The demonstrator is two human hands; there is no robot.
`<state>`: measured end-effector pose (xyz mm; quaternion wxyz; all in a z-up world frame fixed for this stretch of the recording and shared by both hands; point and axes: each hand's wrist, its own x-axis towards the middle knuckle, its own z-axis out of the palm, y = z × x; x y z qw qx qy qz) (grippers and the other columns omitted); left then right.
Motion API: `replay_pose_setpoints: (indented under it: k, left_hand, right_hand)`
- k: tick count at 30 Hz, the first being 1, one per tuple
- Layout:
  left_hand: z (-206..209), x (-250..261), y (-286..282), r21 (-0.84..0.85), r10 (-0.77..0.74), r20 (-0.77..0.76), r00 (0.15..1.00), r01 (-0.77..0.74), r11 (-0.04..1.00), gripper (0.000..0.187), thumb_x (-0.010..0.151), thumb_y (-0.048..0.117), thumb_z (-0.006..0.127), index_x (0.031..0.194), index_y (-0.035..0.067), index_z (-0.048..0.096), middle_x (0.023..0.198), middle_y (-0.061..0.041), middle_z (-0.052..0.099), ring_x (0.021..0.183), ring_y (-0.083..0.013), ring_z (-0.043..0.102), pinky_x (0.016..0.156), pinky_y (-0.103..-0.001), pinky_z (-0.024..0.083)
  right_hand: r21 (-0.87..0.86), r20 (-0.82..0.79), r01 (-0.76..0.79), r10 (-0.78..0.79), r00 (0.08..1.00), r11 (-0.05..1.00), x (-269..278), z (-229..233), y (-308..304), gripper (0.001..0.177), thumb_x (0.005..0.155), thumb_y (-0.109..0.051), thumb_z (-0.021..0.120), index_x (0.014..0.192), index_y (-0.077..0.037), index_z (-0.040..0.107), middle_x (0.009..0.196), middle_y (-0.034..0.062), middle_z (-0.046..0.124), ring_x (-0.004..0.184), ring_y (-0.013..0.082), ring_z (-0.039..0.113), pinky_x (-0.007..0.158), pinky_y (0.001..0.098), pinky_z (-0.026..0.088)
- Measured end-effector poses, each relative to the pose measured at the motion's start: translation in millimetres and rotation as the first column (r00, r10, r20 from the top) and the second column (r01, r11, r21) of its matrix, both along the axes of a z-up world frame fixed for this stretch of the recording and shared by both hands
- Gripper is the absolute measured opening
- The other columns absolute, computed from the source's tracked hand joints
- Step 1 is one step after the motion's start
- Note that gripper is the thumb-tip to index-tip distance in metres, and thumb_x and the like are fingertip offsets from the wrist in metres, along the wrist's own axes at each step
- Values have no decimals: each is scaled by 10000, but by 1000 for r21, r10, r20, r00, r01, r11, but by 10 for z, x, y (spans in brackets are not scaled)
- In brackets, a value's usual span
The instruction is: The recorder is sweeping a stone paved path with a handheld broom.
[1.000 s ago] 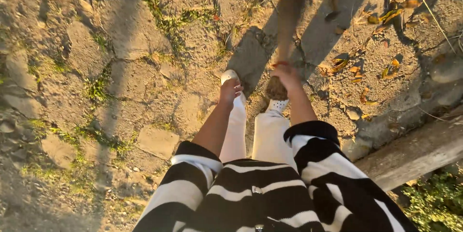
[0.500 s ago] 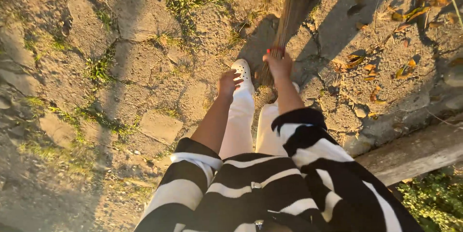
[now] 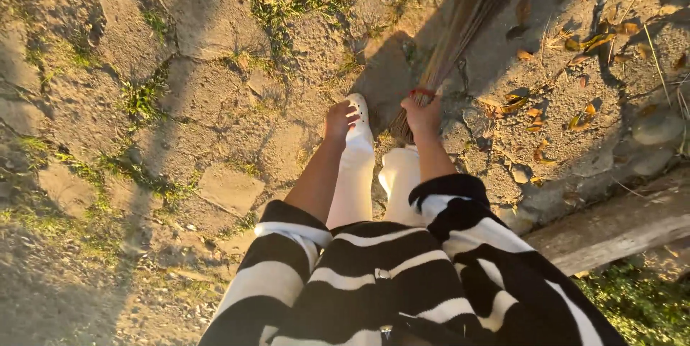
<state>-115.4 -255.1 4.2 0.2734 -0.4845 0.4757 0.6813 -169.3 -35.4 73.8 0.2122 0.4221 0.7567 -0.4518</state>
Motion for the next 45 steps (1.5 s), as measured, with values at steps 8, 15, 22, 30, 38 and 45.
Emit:
replay_pose_setpoints:
  k: [8,15,22,30,38,45]
  left_hand:
    - [-128,-253,408,82,11,32,999,-13,997,398,975,377,519,1232,93,625,1088,-66,703,842,-190,706,695,-345,542]
    - [82,-814,269,-79,-1,64,998,6,997,281,992,323,568,1184,122,614,1040,-66,727,853,-180,706,697,-329,503]
    - [-471,-1175,1013,-48,-46,89,995,50,998,382,1026,368,487,1166,52,650,937,-113,687,717,-215,680,575,-346,524]
    - [-334,-1642,1598,75,5,-3,1000,-5,997,264,992,309,604,1126,81,601,932,-53,690,697,-169,646,542,-304,455]
    - [-62,-1800,1744,-53,-182,27,983,183,982,322,1015,373,528,1157,98,614,1000,-77,712,764,-182,699,634,-341,533]
    - [-2,-1802,1703,2,-153,-5,988,153,988,472,1020,435,434,1253,84,647,1092,-67,720,845,-183,666,701,-338,524]
  right_hand:
    - [-576,173,-57,189,967,816,-839,-443,-200,388,725,-268,825,1042,-64,733,920,86,737,779,224,695,709,417,558]
    - [-545,448,478,-242,861,689,-1960,-113,857,361,711,-363,771,991,-143,715,855,77,666,712,251,639,633,460,548]
    - [-26,6,114,-114,993,993,-1555,-610,1279,583,675,-343,905,1085,-1,671,989,103,662,879,249,647,730,423,521]
    - [-700,499,428,-37,866,571,-1858,-554,2164,389,724,-376,818,980,-94,736,818,73,722,670,254,666,614,404,562]
    - [9,-24,217,-217,976,976,-1691,-769,2290,473,640,-326,883,994,-55,725,947,100,722,832,246,696,720,402,551]
    - [-925,277,254,43,960,284,-2174,-169,1126,329,812,-217,714,1094,-57,660,925,119,713,762,254,713,700,408,608]
